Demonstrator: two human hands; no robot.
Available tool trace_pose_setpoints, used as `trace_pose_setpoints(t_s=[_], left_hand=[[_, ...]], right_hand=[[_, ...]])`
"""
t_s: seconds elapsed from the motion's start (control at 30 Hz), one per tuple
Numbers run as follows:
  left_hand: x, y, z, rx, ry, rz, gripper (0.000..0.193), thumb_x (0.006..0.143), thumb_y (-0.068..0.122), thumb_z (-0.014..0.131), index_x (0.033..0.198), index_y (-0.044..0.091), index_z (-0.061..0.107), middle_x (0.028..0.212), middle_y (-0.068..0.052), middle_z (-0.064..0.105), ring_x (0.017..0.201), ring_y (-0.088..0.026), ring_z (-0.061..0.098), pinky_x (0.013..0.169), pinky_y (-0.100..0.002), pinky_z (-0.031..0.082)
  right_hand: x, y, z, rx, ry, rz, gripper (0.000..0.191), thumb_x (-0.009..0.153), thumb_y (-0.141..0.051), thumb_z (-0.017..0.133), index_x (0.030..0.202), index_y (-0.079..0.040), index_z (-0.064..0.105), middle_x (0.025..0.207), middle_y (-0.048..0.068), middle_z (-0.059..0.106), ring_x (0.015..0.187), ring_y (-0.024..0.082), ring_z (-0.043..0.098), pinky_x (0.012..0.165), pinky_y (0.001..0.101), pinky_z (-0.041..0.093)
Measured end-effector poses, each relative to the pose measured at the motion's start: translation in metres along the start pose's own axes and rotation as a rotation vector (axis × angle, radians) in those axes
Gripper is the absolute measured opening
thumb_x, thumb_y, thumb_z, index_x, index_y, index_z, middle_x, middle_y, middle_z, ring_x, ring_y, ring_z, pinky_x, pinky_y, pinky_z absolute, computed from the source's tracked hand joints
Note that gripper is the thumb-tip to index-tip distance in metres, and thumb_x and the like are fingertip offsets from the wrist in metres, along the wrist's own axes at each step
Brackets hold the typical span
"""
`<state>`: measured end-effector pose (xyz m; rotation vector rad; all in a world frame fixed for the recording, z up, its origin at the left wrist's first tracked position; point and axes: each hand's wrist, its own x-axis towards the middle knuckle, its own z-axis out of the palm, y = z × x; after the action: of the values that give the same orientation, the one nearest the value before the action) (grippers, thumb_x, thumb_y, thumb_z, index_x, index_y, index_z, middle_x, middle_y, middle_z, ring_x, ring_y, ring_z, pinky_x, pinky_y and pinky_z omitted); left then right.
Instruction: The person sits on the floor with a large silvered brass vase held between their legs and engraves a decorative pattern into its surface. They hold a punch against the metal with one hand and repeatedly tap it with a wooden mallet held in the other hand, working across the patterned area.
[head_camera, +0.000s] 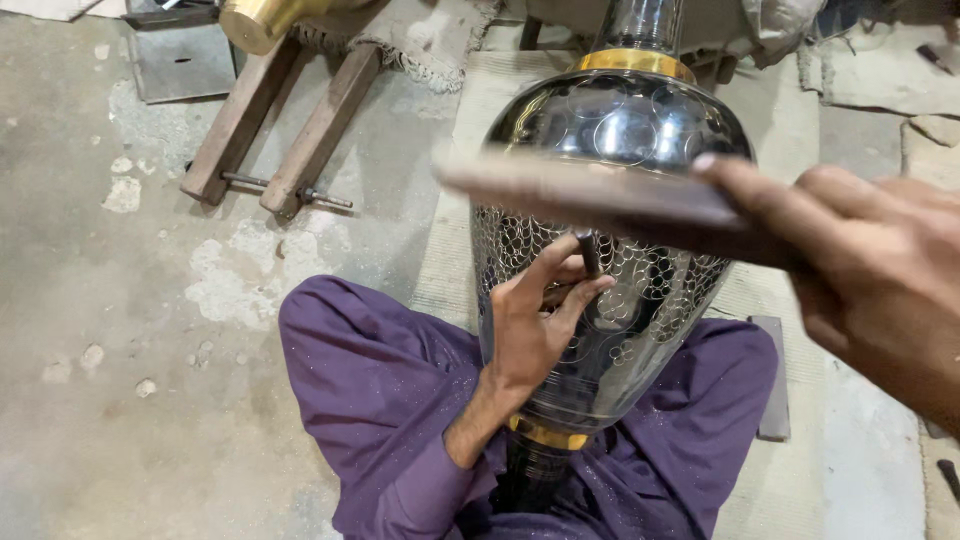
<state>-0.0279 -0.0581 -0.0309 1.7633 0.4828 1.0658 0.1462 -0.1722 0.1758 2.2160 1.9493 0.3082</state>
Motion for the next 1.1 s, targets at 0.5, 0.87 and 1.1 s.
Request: trace_pose_setpoints(t_s=[0.5, 0.87, 1.1], left_hand=[[0.045, 0.018, -0.025, 0.047, -0.466, 0.199, 0.051, 0.098, 0.014, 0.072, 0.145, 0.025, 0.057, 0.128, -0.004, 0.075, 0.097, -0.018, 0.080, 0.088, -0.034, 0.068], [0.069, 0.006, -0.008, 0.165, -0.847, 0.275, 0.053, 0.091, 0.015, 0.071, 0.138, 0.036, 0.060, 0.114, 0.007, 0.079, 0.087, -0.008, 0.078, 0.079, -0.028, 0.067], [0.079, 0.015, -0.007, 0.368, -0.998, 0.436, 0.060, 0.095, -0.002, 0.056, 0.139, 0.039, 0.061, 0.115, 0.005, 0.079, 0.084, -0.011, 0.077, 0.067, -0.031, 0.066]], right_hand=[[-0.074, 0.013, 0.078, 0.784, 0.316, 0.389, 0.072, 0.076, 0.009, 0.068, 0.145, 0.000, 0.051, 0.110, 0.016, 0.066, 0.094, 0.021, 0.067, 0.080, 0.0310, 0.054], [-0.137, -0.028, 0.166, 0.709, 0.666, 0.484, 0.031, 0.101, 0.003, 0.070, 0.129, -0.002, 0.057, 0.103, 0.013, 0.070, 0.088, 0.020, 0.071, 0.078, 0.0267, 0.059], [-0.166, -0.039, 0.222, 0.978, 0.558, 0.816, 0.036, 0.091, -0.014, 0.065, 0.124, -0.009, 0.050, 0.073, 0.011, 0.066, 0.051, 0.019, 0.063, 0.052, 0.0323, 0.048]])
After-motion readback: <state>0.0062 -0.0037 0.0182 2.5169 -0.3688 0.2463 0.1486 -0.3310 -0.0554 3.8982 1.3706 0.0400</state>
